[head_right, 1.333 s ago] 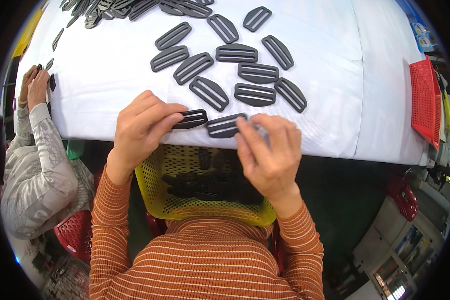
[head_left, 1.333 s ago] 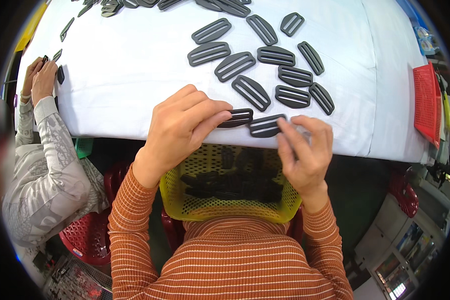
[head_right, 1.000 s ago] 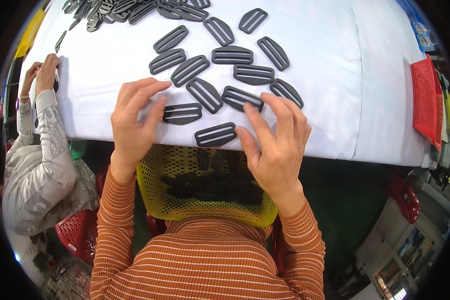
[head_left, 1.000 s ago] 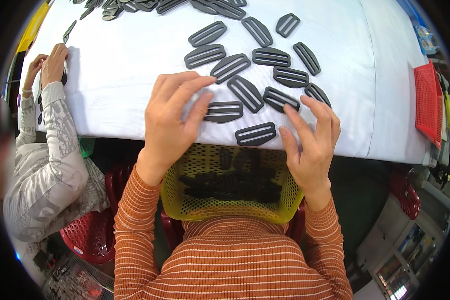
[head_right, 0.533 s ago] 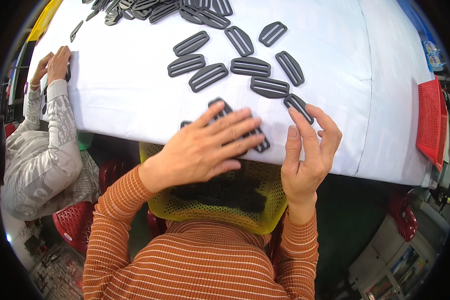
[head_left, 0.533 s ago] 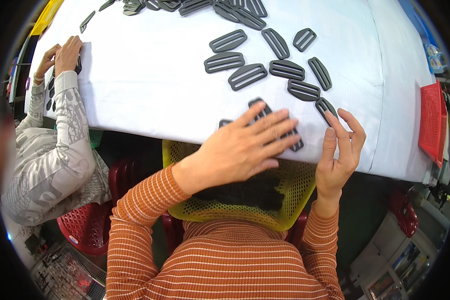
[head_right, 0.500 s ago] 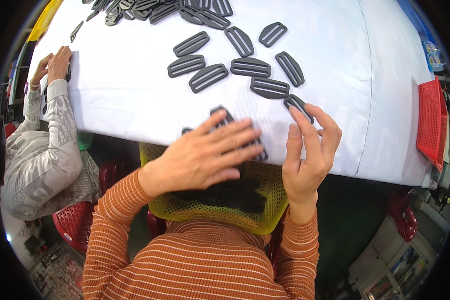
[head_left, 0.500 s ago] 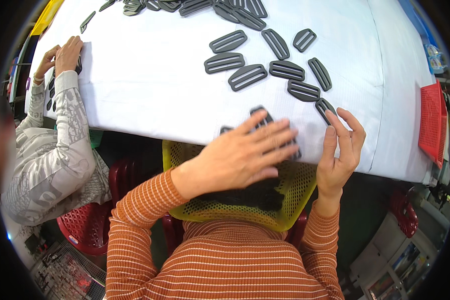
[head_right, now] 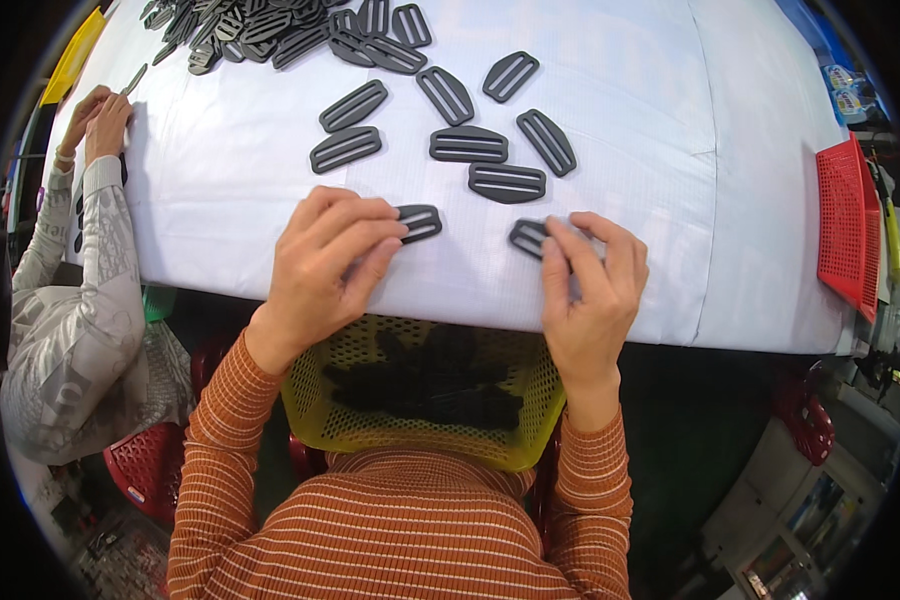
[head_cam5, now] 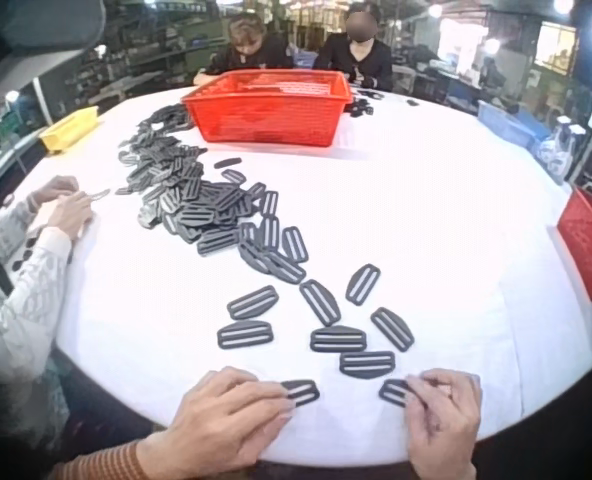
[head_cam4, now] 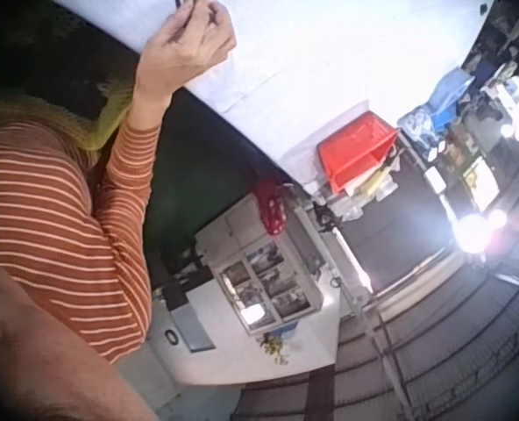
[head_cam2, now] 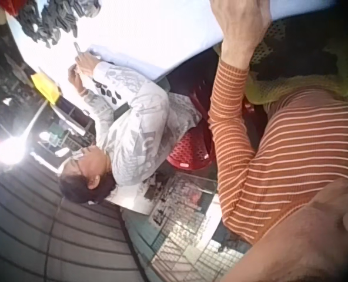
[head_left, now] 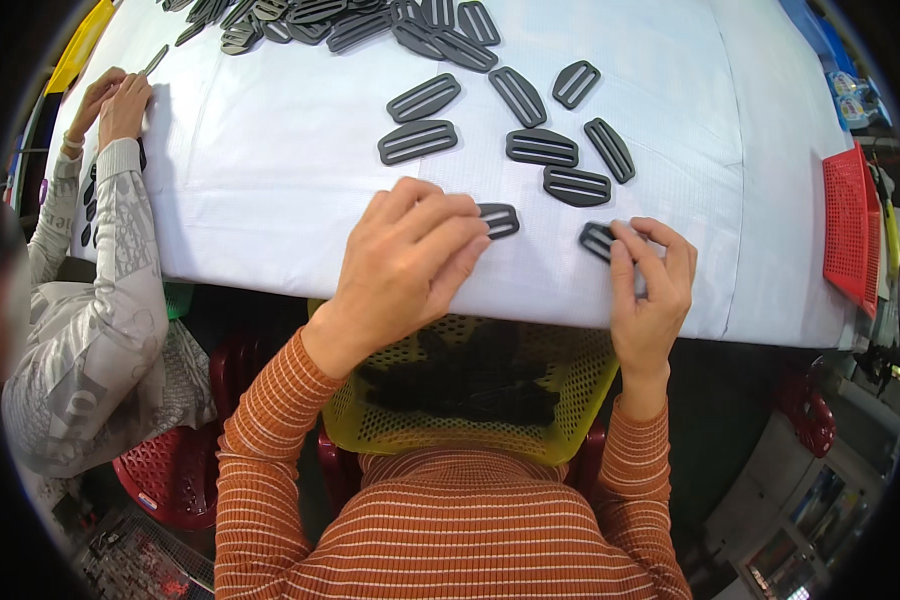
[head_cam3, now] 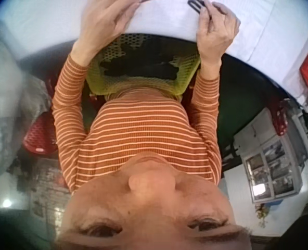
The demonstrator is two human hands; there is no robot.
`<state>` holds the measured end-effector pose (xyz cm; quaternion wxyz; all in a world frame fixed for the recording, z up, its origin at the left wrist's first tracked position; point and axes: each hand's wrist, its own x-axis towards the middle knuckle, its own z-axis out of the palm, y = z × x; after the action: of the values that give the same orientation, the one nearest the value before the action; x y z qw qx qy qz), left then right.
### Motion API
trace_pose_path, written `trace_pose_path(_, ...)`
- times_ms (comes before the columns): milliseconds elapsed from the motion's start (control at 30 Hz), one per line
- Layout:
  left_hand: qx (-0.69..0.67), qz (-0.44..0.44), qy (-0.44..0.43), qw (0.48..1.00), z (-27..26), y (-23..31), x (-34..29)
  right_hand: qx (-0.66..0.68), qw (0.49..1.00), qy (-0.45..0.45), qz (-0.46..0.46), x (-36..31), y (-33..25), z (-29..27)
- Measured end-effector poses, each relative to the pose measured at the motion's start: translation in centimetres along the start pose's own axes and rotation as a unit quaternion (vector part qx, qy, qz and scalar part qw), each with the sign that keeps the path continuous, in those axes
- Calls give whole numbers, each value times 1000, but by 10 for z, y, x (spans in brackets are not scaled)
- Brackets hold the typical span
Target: The person places a yellow basket on the table and then repeatedly picks up small black plastic buckles from a large pile, inspects them, and places them into the basket. Another person works alongside at the same table.
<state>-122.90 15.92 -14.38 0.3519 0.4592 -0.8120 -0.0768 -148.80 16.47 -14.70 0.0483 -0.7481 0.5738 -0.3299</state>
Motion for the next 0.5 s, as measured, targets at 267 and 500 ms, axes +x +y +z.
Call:
trace_pose_path(267,68,-46,-14,997,-1,-31,15,-60,988,-86,-115,31,4,17)
trace_pose_path(500,-54,-59,-45,996,0,-50,42,188,973,-127,-36,94,24,30)
